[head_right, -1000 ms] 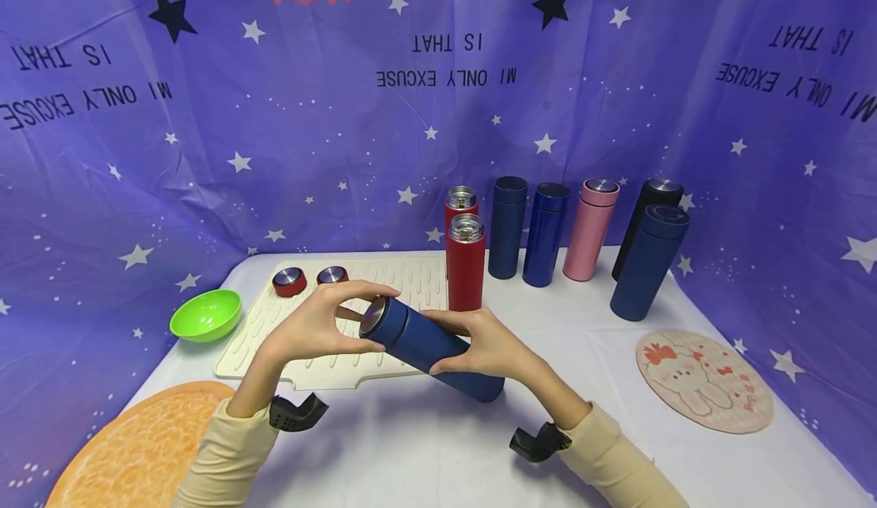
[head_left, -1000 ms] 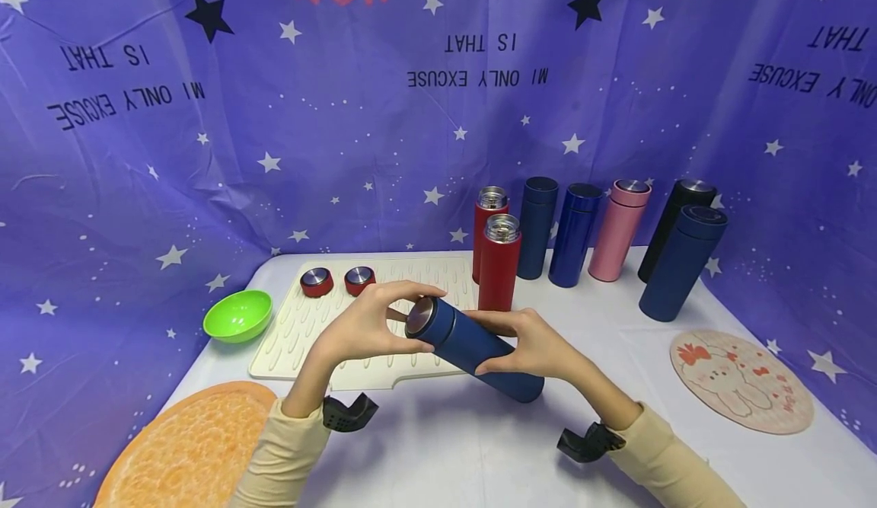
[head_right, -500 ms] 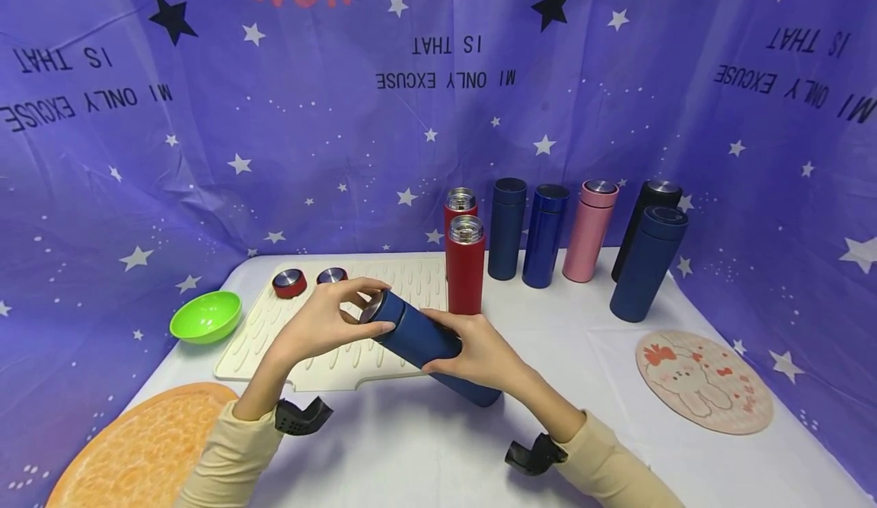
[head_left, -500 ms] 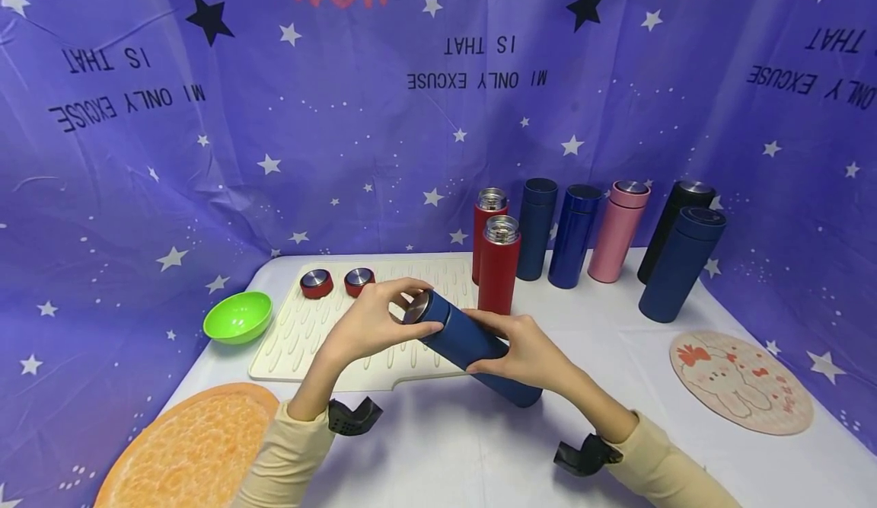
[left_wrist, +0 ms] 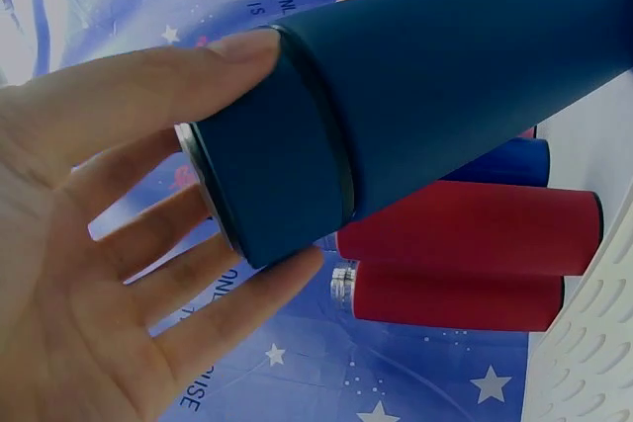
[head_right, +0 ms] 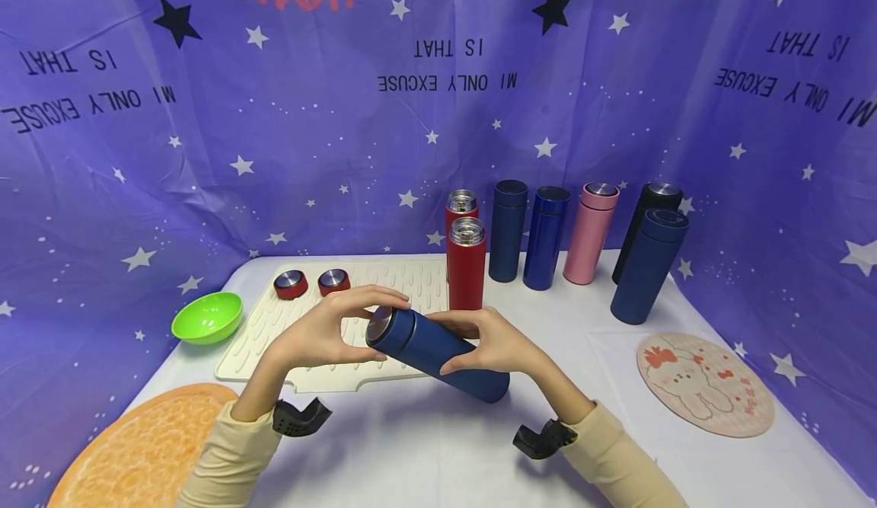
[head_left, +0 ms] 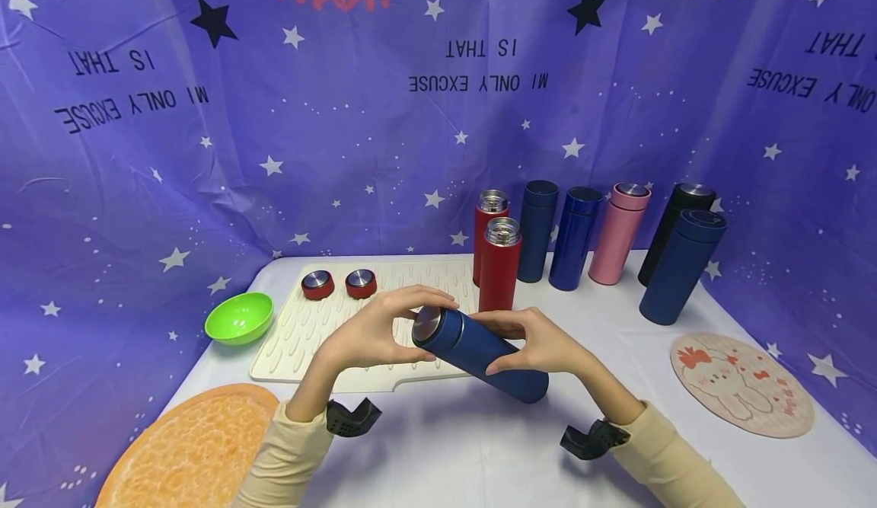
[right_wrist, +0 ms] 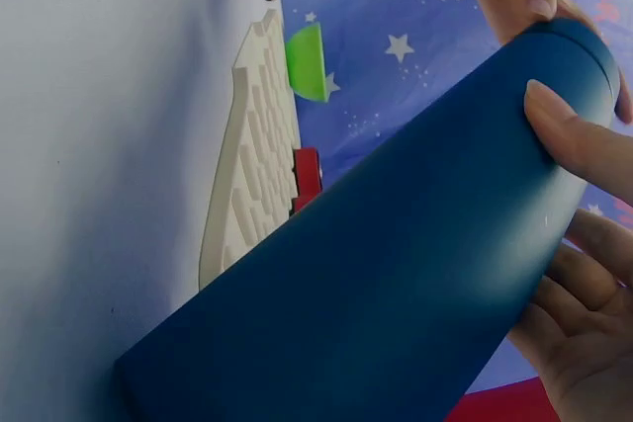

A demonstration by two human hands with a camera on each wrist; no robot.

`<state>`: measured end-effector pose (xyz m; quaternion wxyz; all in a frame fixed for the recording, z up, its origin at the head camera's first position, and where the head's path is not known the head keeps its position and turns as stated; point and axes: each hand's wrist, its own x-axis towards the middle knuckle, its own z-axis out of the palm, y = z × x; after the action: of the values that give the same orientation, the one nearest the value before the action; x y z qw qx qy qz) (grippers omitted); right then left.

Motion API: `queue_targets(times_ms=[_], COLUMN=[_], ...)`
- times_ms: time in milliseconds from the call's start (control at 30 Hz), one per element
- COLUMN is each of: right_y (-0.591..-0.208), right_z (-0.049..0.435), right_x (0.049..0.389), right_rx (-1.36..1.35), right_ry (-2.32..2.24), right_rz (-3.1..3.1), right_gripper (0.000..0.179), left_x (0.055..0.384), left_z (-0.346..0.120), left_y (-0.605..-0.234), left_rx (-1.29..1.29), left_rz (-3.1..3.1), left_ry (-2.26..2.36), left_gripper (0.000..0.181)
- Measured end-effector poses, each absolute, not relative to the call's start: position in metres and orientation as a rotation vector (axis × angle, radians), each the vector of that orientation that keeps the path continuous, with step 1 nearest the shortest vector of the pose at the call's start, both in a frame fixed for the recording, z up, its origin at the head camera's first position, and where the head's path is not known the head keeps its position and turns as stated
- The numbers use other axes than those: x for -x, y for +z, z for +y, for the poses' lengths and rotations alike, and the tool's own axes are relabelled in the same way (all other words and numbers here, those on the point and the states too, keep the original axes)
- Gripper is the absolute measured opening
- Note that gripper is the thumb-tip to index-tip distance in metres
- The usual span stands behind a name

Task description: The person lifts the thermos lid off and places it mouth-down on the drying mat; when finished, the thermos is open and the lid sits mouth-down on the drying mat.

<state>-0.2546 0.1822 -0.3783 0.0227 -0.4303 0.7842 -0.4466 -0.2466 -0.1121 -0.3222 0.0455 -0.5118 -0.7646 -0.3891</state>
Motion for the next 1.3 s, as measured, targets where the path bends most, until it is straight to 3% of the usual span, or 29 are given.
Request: queue_targets(times_ms=[733,1100,1300], right_y=[-0.368,-0.356,-0.353], right_z=[0.172,0.191,0.197], right_x=[0.234,0.240,0.242], right_rx=[1.399,1.384,1.380], right_ry=[-1.067,-1.144,-1.178], right_rz=[2.998,2.758,2.614], right_gripper=[0.076,0.071,0.070], left_x=[0.248,0.247,0.245], left_z=[-0.107,-0.106,-0.104], left_y=[-0.330,-0.326,-0.325], left_rx=[1.112,1.548,1.619], left_rz=[-2.490,-2.304,-2.258], left_ry=[-1.301,-1.167,-1.197], left_gripper=[0.053,0.068,0.067])
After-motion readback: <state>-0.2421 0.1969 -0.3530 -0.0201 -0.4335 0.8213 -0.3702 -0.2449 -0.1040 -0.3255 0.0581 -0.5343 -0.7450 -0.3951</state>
